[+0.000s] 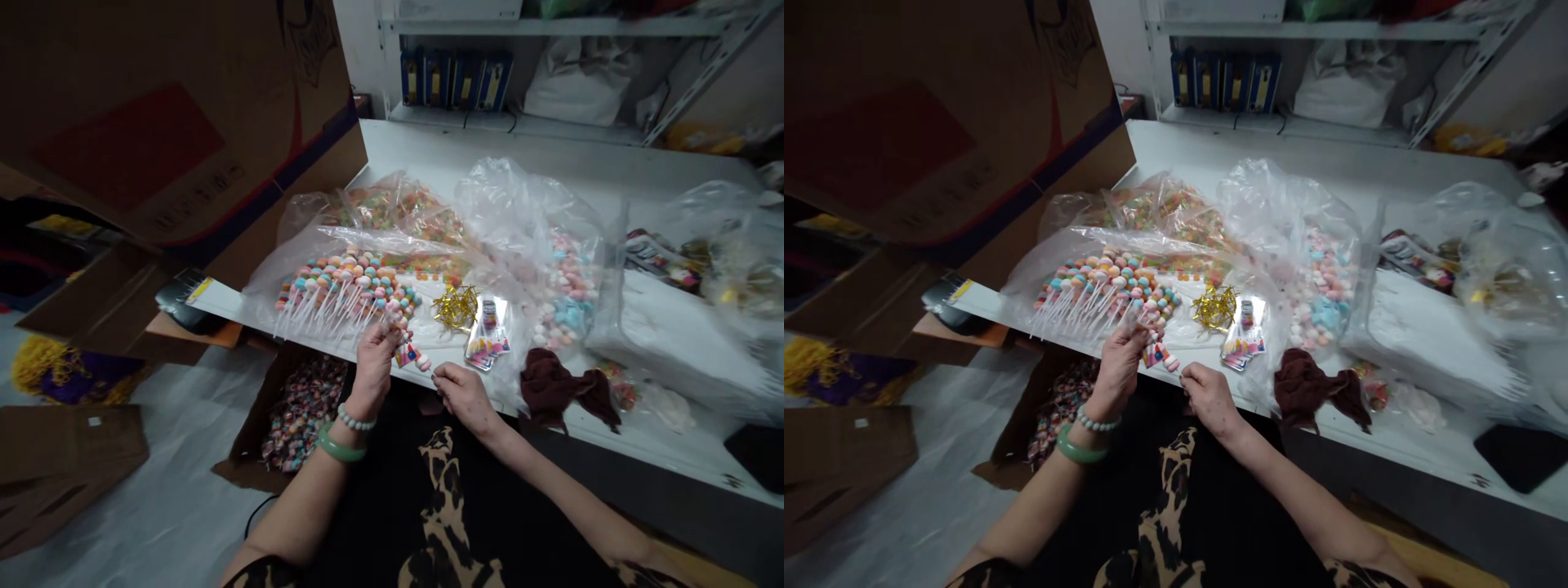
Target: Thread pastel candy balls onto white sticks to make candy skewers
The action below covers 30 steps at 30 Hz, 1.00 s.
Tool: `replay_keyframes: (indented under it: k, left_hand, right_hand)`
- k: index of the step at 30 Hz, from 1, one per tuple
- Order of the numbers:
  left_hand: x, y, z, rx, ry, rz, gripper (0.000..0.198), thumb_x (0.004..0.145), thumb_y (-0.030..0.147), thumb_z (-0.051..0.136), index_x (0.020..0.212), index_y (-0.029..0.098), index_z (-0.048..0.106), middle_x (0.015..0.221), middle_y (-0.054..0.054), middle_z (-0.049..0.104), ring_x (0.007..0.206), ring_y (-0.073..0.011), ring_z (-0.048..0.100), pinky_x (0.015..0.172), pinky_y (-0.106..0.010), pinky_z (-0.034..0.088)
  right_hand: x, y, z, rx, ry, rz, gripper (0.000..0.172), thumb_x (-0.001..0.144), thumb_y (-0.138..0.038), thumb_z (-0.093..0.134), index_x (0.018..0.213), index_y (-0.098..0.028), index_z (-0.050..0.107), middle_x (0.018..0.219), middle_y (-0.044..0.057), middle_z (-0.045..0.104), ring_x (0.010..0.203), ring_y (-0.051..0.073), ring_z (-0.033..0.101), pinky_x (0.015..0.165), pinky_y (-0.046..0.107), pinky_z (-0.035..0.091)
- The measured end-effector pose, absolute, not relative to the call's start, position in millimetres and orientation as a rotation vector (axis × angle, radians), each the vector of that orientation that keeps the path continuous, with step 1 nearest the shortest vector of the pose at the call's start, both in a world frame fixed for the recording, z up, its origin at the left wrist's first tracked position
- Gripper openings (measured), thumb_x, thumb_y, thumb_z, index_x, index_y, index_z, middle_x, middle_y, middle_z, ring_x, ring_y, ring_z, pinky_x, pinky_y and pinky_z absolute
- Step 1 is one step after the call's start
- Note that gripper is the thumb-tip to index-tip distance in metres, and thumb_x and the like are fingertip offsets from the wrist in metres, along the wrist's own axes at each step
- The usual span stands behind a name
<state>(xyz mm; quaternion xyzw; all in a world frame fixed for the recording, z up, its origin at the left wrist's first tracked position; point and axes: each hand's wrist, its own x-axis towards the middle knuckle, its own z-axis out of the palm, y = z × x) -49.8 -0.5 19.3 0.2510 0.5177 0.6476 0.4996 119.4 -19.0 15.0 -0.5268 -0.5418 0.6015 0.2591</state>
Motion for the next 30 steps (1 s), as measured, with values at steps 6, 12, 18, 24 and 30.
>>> replay_keyframes:
  k: [6,12,18,24,30]
  left_hand:
    - [-57,2,16,0.543,1.32,1.578,0.024,0.066,0.034,0.076,0.071,0.017,0.061,0.071,0.001,0.064,0.063,-0.0104,0.055,0.057,-0.022,0.042]
    - [-76,7,30,0.302,1.241,1.628,0.031,0.061,0.033,0.081,0.083,0.018,0.066,0.081,-0.003,0.07,0.07,-0.0138,0.062,0.06,-0.023,0.043]
    - [-46,4,38,0.492,1.319,1.683,0.025,0.06,0.028,0.082,0.077,0.015,0.069,0.065,0.002,0.064,0.052,-0.0052,0.045,0.049,-0.019,0.032]
    - [-37,1,37,0.271,1.112,1.495,0.022,0.067,0.028,0.079,0.079,0.014,0.066,0.058,0.003,0.06,0.049,-0.0063,0.05,0.051,-0.02,0.041]
    - [-41,-4,38,0.177,1.042,1.185,0.025,0.069,0.03,0.079,0.077,0.013,0.062,0.061,-0.001,0.062,0.055,-0.011,0.059,0.053,-0.021,0.048]
  right_hand:
    - [108,-10,3,-1.375,-1.336,1.785,0.016,0.073,-0.034,0.058,0.066,-0.02,0.054,0.055,-0.006,0.051,0.036,0.006,0.039,0.036,0.02,0.026]
    - [128,10,19,-1.201,-1.051,1.843,0.022,0.066,-0.037,0.07,0.069,-0.019,0.057,0.062,-0.004,0.054,0.045,0.006,0.04,0.038,0.017,0.024]
    - [96,12,46,-1.049,-1.059,1.864,0.017,0.063,-0.032,0.072,0.068,-0.019,0.062,0.104,0.004,0.066,0.068,0.011,0.051,0.043,0.017,0.032]
    - [76,23,35,-1.089,-1.064,1.671,0.015,0.067,-0.033,0.065,0.066,-0.019,0.061,0.057,-0.004,0.052,0.051,0.008,0.041,0.043,0.02,0.029]
    - [80,32,26,-1.192,-1.307,1.389,0.016,0.076,-0.035,0.057,0.068,-0.021,0.053,0.061,-0.005,0.046,0.051,0.009,0.043,0.047,0.022,0.037]
